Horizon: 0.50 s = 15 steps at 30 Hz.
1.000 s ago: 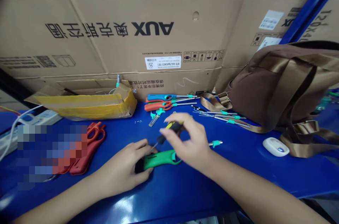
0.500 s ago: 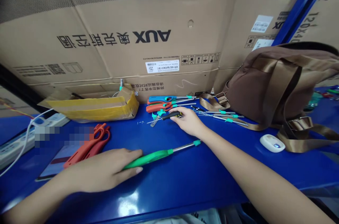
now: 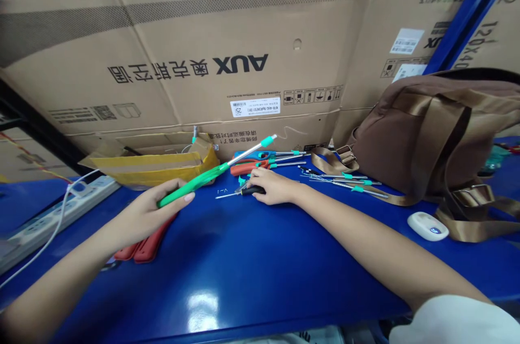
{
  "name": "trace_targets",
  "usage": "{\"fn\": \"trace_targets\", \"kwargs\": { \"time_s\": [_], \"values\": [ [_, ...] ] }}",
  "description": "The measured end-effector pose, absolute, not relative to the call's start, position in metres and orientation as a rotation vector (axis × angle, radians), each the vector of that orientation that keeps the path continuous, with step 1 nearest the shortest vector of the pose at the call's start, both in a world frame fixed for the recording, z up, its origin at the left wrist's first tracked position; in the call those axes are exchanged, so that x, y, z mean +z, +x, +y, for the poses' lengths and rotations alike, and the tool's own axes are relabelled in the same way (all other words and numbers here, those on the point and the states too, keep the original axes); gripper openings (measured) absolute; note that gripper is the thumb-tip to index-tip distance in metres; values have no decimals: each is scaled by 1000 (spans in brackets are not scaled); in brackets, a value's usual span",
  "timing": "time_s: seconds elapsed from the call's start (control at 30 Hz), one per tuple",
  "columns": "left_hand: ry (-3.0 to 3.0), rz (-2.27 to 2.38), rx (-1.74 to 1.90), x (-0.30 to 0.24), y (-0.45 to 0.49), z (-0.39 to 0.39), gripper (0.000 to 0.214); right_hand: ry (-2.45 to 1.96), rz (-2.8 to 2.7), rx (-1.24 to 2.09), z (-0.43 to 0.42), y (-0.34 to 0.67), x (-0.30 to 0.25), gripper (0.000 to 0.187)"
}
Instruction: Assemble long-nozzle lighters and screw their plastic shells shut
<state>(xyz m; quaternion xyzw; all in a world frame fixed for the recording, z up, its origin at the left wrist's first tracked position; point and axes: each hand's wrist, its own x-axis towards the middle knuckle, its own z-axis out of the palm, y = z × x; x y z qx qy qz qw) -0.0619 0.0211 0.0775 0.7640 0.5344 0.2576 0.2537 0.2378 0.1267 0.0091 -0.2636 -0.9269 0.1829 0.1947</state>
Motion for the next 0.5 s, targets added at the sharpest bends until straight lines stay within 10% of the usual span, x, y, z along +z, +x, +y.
{"fn": "trace_targets", "kwargs": {
  "time_s": [0.5],
  "values": [
    [2459, 1534, 484, 47, -29, 83, 33, -901, -2780, 332, 97, 236, 3, 70]
  ]
}}
